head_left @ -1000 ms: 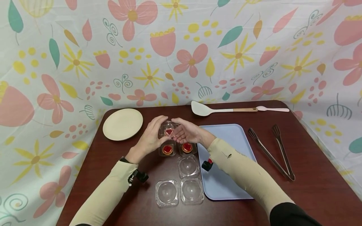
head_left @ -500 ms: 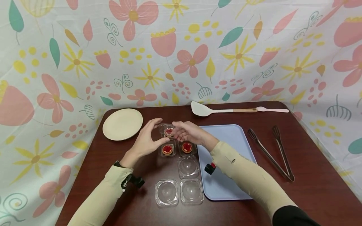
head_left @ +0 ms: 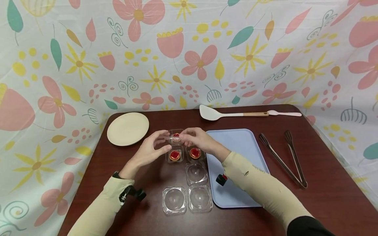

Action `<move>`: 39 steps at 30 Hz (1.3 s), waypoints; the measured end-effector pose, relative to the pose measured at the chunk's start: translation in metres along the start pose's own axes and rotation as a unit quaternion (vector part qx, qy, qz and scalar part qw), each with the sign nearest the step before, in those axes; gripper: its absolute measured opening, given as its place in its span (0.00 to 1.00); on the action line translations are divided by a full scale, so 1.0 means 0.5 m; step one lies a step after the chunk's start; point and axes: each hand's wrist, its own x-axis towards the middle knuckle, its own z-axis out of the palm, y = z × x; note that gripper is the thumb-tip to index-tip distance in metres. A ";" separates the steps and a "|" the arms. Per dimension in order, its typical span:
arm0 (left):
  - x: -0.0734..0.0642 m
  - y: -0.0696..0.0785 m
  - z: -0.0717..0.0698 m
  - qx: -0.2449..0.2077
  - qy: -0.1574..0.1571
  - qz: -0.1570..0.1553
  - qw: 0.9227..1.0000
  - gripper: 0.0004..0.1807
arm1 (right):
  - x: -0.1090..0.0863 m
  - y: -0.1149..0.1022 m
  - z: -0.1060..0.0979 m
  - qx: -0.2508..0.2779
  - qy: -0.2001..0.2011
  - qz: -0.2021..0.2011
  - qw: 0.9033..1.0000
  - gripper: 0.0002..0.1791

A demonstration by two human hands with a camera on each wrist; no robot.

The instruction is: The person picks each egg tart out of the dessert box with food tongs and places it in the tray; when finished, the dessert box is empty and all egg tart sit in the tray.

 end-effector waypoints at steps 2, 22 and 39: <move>-0.006 0.000 -0.001 -0.016 -0.014 -0.007 1.000 0.32 | -0.008 0.000 0.002 -0.061 0.012 -0.022 0.998 0.21; -0.044 -0.011 0.000 -0.007 -0.055 0.001 0.998 0.31 | -0.045 0.028 0.033 -0.198 0.026 -0.195 0.960 0.24; -0.080 -0.041 0.001 0.147 -0.091 0.024 0.985 0.35 | -0.062 0.053 0.069 -0.315 -0.035 -0.172 0.933 0.35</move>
